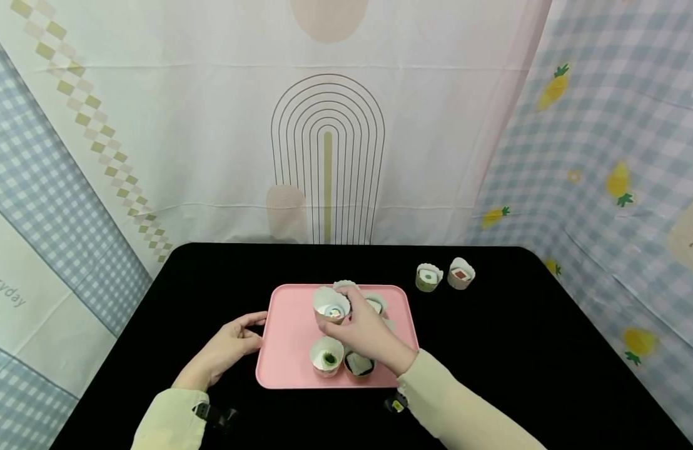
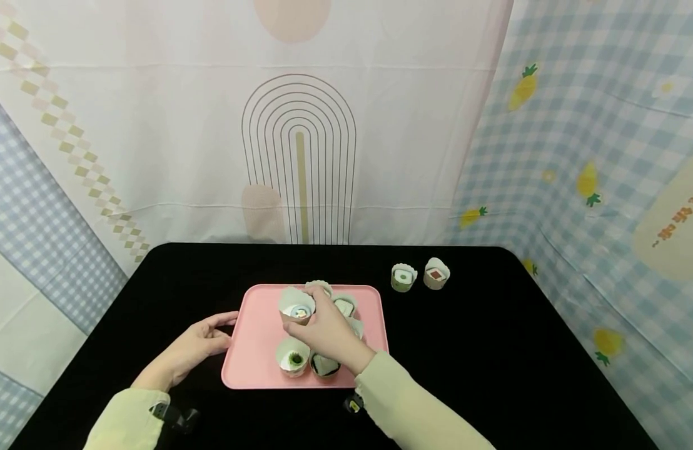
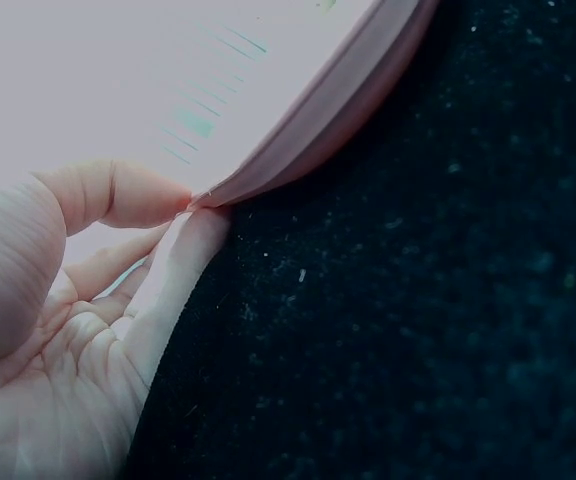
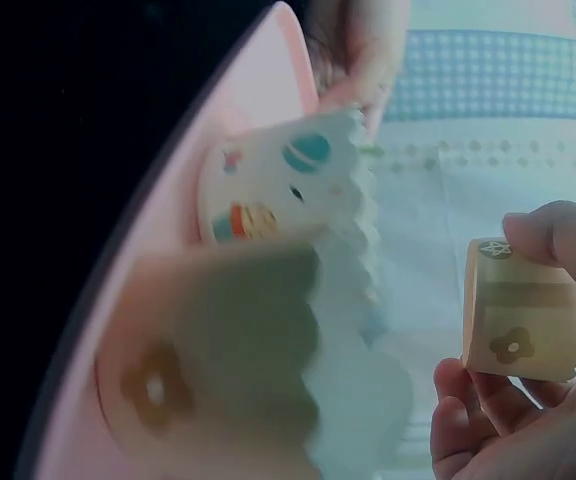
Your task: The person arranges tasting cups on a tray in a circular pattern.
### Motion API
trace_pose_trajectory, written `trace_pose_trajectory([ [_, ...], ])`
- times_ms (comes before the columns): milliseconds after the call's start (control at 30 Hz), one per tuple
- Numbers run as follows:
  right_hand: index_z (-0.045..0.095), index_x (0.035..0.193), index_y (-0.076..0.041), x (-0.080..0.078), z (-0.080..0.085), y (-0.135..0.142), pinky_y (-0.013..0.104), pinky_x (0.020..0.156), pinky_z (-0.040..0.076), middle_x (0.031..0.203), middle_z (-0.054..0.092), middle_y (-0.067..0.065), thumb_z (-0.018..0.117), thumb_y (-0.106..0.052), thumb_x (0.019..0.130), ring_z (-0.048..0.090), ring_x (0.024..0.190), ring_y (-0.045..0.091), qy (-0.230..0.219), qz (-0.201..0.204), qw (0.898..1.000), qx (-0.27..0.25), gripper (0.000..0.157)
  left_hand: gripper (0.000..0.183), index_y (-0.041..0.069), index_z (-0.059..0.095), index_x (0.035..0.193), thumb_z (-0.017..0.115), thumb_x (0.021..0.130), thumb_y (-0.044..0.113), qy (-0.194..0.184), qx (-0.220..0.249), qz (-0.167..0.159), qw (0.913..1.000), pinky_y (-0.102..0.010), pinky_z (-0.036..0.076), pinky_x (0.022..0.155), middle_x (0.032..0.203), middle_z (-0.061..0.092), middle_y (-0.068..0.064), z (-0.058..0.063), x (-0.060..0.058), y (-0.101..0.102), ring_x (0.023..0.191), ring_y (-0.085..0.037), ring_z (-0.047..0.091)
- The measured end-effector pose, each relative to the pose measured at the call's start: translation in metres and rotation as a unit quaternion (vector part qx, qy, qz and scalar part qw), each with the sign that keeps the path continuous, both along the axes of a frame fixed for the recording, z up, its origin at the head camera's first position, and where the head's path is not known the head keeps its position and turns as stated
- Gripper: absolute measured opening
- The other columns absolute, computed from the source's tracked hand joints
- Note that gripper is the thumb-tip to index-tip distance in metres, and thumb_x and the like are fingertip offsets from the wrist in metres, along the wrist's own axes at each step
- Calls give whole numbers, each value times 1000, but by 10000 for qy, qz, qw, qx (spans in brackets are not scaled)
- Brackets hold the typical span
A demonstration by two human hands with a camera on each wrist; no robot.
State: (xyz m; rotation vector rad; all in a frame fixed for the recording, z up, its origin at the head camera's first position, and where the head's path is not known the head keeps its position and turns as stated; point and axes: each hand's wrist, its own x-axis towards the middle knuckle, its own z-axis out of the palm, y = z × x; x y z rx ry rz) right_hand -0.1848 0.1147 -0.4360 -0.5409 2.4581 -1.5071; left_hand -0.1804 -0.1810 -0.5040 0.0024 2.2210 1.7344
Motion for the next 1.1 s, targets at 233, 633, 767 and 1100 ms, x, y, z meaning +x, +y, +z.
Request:
trace_pose_trajectory([
  [233, 41, 136, -12, 3, -7, -22, 29, 61, 48, 100, 57, 2, 70, -36, 87, 51, 56, 10, 117, -102, 9990, 419, 62, 62, 13, 46, 143, 70, 86, 10, 6, 34, -14, 10000, -39, 51, 88, 102, 64, -13, 0, 1, 1, 91, -26, 62],
  [633, 44, 134, -12, 1, -15, -34, 29, 75, 49, 122, 58, 6, 69, -38, 88, 59, 83, 9, 779, -266, 9881, 1298, 59, 64, 10, 46, 143, 71, 84, 9, 59, 162, -9, 9999, -40, 51, 87, 104, 64, -14, 2, 2, 2, 92, -26, 62],
  [767, 47, 131, -11, 0, -13, -37, 31, 78, 49, 115, 63, 4, 70, -40, 86, 60, 88, 11, 982, -283, 9802, 1694, 59, 63, 9, 45, 143, 71, 85, 9, 89, 222, -17, 9997, -40, 51, 86, 104, 64, -14, 1, 1, 1, 92, -26, 62],
  [1100, 53, 116, -14, -3, -14, -44, 31, 72, 47, 91, 63, -5, 71, -43, 83, 58, 78, 9, 981, -341, 9702, 2191, 48, 65, 8, 44, 144, 71, 85, 9, 118, 235, -76, 9996, -39, 52, 86, 103, 64, -14, 0, 1, 1, 92, -27, 62],
])
